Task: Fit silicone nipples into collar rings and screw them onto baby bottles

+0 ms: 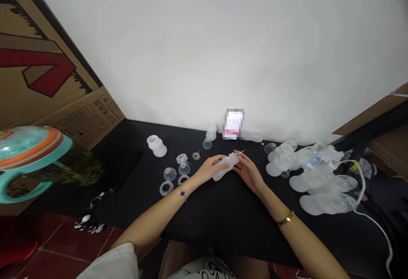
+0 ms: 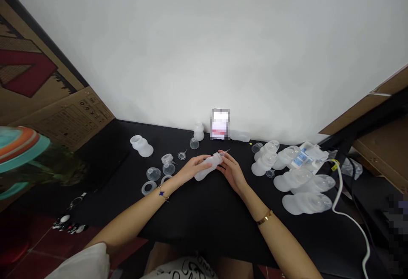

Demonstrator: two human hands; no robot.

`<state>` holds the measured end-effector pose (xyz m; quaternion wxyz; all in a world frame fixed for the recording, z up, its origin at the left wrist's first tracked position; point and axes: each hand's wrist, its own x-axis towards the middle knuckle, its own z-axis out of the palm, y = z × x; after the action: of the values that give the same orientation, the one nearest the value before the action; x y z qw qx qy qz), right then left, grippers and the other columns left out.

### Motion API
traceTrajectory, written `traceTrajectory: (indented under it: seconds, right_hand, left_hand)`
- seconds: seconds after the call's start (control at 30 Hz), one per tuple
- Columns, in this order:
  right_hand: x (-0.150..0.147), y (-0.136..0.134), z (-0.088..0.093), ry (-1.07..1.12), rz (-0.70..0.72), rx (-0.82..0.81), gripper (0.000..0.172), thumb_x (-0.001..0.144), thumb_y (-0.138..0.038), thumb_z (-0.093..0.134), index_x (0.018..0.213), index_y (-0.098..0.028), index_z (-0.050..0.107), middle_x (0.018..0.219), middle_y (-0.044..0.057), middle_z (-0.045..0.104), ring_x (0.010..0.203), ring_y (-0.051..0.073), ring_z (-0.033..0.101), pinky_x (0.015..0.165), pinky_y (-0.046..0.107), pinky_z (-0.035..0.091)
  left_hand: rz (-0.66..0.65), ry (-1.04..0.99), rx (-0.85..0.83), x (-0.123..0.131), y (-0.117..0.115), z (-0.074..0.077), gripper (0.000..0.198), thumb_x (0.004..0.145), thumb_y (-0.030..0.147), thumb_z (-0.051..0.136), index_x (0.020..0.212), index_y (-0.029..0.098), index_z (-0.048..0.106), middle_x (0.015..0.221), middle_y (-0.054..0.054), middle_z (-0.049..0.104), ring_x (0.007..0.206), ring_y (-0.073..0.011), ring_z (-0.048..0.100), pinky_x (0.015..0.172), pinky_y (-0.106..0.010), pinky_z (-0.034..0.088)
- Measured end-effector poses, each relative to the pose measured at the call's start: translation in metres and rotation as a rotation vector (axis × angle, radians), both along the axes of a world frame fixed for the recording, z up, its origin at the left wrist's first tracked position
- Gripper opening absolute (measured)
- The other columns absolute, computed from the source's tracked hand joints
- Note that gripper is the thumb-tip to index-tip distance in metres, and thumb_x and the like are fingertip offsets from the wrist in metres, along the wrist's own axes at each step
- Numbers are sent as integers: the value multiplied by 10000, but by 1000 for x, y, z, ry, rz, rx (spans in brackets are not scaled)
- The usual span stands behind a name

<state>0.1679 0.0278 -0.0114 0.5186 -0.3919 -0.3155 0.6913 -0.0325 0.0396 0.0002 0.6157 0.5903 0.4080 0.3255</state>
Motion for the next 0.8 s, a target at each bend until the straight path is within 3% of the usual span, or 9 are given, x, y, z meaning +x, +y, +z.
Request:
traceTrajectory:
  seconds: [0.47, 0.8]
  right_hand:
    - [0, 0, -2, -18, -11, 7, 304, 777, -412, 804, 1044, -279, 750, 1073, 25, 740, 1049, 248, 656, 949, 391, 490]
    - [2, 0, -2, -7, -3, 8, 312, 779, -419, 762, 1061, -285, 743, 1238, 48, 724, 1177, 283, 625, 1000, 434, 459]
  left_hand:
    - [2, 10, 4, 0, 1, -3, 589, 811, 544, 717, 1271, 180, 661, 1157, -89, 713, 1068, -276, 647, 928, -352, 478]
    - [2, 20, 19, 0, 0, 0, 563, 826, 538, 693, 1260, 180, 670, 1149, -85, 717, 1069, -275, 645, 907, -342, 477]
